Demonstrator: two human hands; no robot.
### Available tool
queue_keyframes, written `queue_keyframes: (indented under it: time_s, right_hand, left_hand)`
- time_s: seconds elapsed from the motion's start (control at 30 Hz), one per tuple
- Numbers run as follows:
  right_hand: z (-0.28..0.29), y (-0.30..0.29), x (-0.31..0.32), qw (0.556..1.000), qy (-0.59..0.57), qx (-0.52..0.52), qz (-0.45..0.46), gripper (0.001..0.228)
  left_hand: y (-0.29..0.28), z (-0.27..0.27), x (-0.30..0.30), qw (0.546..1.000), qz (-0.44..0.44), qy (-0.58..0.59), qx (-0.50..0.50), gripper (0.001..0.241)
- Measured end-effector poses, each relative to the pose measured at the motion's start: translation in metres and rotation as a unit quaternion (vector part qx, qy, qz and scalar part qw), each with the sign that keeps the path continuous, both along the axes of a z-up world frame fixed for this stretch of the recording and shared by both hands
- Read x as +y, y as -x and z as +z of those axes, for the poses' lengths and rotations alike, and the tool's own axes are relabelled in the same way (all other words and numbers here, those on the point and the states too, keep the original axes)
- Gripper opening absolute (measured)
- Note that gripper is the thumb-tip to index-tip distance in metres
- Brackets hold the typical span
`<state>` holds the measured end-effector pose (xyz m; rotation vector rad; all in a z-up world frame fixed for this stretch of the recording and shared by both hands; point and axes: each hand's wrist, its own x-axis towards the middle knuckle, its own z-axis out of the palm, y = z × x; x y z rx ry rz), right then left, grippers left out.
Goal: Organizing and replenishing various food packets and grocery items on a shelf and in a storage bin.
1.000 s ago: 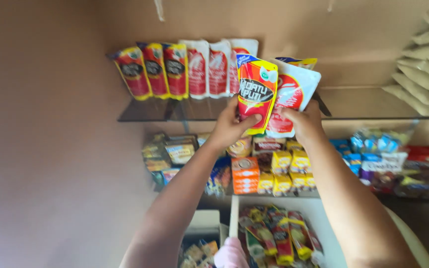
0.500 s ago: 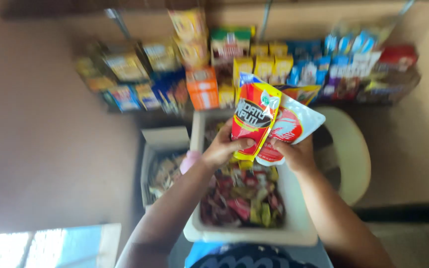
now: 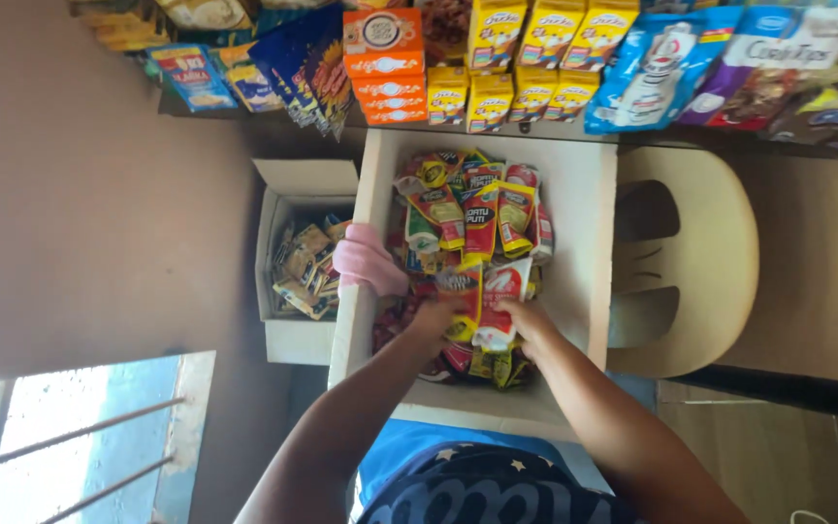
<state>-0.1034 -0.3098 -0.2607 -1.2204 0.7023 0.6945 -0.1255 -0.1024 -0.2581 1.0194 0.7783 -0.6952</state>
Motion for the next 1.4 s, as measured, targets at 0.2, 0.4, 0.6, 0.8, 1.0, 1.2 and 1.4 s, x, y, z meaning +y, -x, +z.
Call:
queue_keyframes:
  time_s: [0.2, 0.4, 0.6, 0.8, 1.0, 1.2, 1.4]
  right_hand:
    - [0.024, -0.078, 0.038, 0.998, 0.023, -0.043, 0.041, 0.029]
    - [0.041, -0.158, 0.071, 0.979, 0.038, -0.142, 0.14, 0.031]
    - [0.081, -0.174, 0.082, 0.973, -0.045, -0.199, 0.105, 0.043]
    - [0.082, -0.124, 0.099, 0.982, -0.032, -0.164, 0.081, 0.024]
    - [0.088, -0.117, 0.114, 0.976, -0.089, -0.197, -0.033, 0.015]
    - [0.188, -0.126, 0.148, 0.933, -0.157, -0.319, -0.056, 0.014]
    - [0.294, -0.135, 0.191, 0.881, -0.169, -0.437, -0.058, 0.014]
  left_hand:
    - [-0.084, 0.029, 0.032, 0.994, 0.054, -0.049, -0.086, 0.026]
    - [-0.141, 0.046, 0.051, 0.91, 0.131, -0.065, -0.388, 0.074]
    - [-0.129, 0.009, 0.045, 0.895, 0.101, -0.015, -0.435, 0.046]
    - [-0.108, 0.058, 0.017, 0.938, 0.159, 0.063, -0.302, 0.033]
    - [-0.111, 0.085, 0.016, 0.926, 0.193, 0.022, -0.322, 0.025]
    - [-0.123, 0.192, 0.039, 0.882, 0.228, 0.04, -0.41, 0.02]
    - [-0.13, 0.298, 0.075, 0.797, 0.239, 0.008, -0.554, 0.02]
